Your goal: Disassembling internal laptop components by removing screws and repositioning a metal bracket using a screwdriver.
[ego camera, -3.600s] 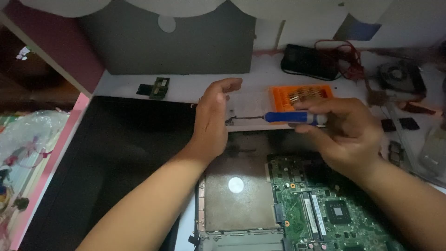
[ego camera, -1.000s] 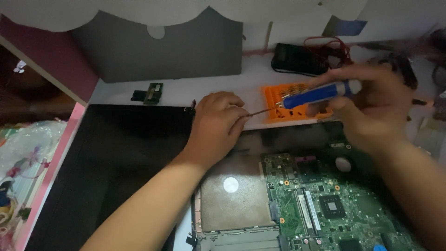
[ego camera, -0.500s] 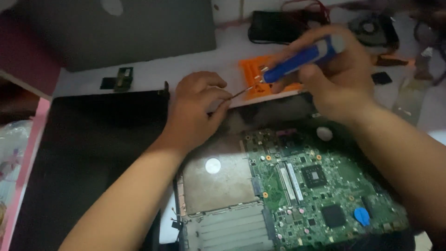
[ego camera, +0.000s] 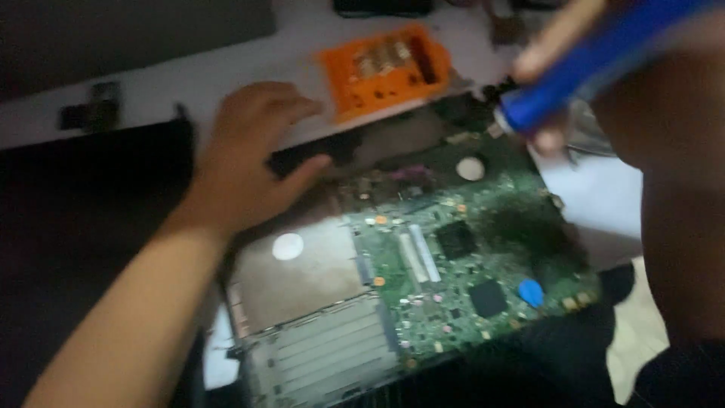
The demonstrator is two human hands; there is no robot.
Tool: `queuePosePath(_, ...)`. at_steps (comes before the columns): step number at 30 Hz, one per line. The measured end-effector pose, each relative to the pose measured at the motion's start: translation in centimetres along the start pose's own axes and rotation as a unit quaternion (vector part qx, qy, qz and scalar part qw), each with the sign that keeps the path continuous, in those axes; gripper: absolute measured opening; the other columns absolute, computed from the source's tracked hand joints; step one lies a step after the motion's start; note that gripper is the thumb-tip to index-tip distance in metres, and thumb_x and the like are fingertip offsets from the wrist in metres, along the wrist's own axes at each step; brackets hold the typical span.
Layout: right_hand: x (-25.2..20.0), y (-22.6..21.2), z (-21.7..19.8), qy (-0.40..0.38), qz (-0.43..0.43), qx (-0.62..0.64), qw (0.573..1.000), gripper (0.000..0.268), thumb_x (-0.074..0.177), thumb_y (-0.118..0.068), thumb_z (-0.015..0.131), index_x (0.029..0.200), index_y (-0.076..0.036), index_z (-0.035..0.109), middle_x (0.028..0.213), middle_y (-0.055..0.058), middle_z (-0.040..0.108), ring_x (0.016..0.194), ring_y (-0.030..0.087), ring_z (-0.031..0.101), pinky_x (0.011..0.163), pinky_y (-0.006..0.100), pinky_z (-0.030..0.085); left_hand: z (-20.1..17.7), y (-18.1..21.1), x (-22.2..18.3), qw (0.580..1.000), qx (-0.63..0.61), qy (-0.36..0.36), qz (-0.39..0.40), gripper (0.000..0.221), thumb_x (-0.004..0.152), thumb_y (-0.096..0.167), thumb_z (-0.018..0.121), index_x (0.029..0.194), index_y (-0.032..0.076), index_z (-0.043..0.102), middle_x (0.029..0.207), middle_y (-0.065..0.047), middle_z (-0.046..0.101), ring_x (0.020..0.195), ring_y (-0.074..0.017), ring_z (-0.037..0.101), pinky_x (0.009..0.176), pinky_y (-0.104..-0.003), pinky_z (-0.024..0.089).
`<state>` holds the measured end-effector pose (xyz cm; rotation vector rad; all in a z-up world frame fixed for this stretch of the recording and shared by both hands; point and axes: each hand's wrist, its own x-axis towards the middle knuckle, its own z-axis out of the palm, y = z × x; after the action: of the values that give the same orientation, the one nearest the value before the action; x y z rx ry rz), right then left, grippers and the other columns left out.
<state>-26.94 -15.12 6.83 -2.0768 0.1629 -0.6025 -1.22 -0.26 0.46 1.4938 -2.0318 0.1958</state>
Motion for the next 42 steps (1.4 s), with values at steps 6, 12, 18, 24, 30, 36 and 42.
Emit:
queuePosePath(6,-10.8,-0.3,-2.8,0.088,0.076,-0.084,0.990,0.034,0.076,-0.036,0.036,0.081,-0.004,0.048,0.058,0.000,0.051,0.037,0.002,0.055,0.051,0.016,0.059,0.4,0.4,0.1,1.000,-0.007,0.007,0.021,0.034,0.080,0.018,0.058,0.106,-0.002,0.052,0.103,-0.019,0.048,0.099,-0.0337,0.044,0.087,-0.041,0.030)
queuePosePath(12,-15.6,-1.6,-2.2,0.203,0.206,-0.099,0.952,0.040,0.070,-0.031,0.037,0.077,0.005,0.052,0.051,0.013,0.054,0.031,0.012,0.053,0.037,0.012,0.044,0.7,0.7,0.0,0.999,0.031,-0.017,0.000,0.032,0.078,0.011,0.060,0.105,-0.005,0.055,0.105,-0.022,0.050,0.101,-0.0354,0.045,0.088,-0.041,0.035)
queuePosePath(18,-17.7,0.3,-0.9,0.260,0.072,0.042,0.962,0.037,0.088,-0.043,0.037,0.110,-0.013,0.033,0.087,0.014,0.054,0.048,0.012,0.058,0.052,0.021,0.059,-0.6,1.8,0.7,0.998,0.017,-0.032,-0.058,0.025,0.080,-0.003,0.061,0.104,-0.004,0.057,0.106,-0.021,0.053,0.101,-0.0325,0.049,0.087,-0.038,0.035)
queuePosePath(24,-14.4,-3.6,2.2,0.331,0.128,-0.025,0.935,0.033,0.080,-0.030,0.034,0.102,-0.005,0.028,0.083,0.018,0.052,0.048,0.017,0.049,0.058,0.024,0.047,-4.6,8.1,3.4,0.966,0.049,-0.200,-0.154,0.038,0.069,0.028,0.053,0.099,0.005,0.056,0.098,-0.012,0.056,0.087,-0.0234,0.053,0.059,-0.032,0.041)
queuePosePath(30,-14.4,-2.8,1.3,0.235,0.058,-0.119,0.963,0.049,0.082,-0.042,0.027,0.107,0.000,0.026,0.085,0.016,0.053,0.059,0.017,0.058,0.056,0.022,0.051,-2.4,16.0,0.4,0.956,0.120,-0.265,0.037,0.052,0.060,0.046,0.057,0.101,0.017,0.046,0.104,-0.008,0.050,0.094,-0.0247,0.047,0.079,-0.044,0.037)
queuePosePath(36,-15.6,-1.9,0.8,0.268,0.085,-0.075,0.957,0.051,0.082,-0.039,0.028,0.111,0.002,0.023,0.083,0.023,0.048,0.047,0.022,0.050,0.046,0.027,0.048,1.2,19.5,-1.6,0.974,0.105,-0.199,0.016,0.050,0.063,0.042,0.060,0.101,0.011,0.048,0.101,-0.009,0.051,0.095,-0.0270,0.046,0.083,-0.042,0.035)
queuePosePath(42,-18.6,-1.2,-0.5,0.253,0.085,-0.137,0.954,0.043,0.089,-0.034,0.022,0.117,0.000,0.021,0.084,0.022,0.049,0.049,0.018,0.050,0.048,0.022,0.047,4.5,20.8,0.1,0.991,0.079,-0.108,0.020,0.046,0.062,0.032,0.067,0.098,0.009,0.049,0.099,-0.009,0.053,0.094,-0.0272,0.048,0.083,-0.045,0.036)
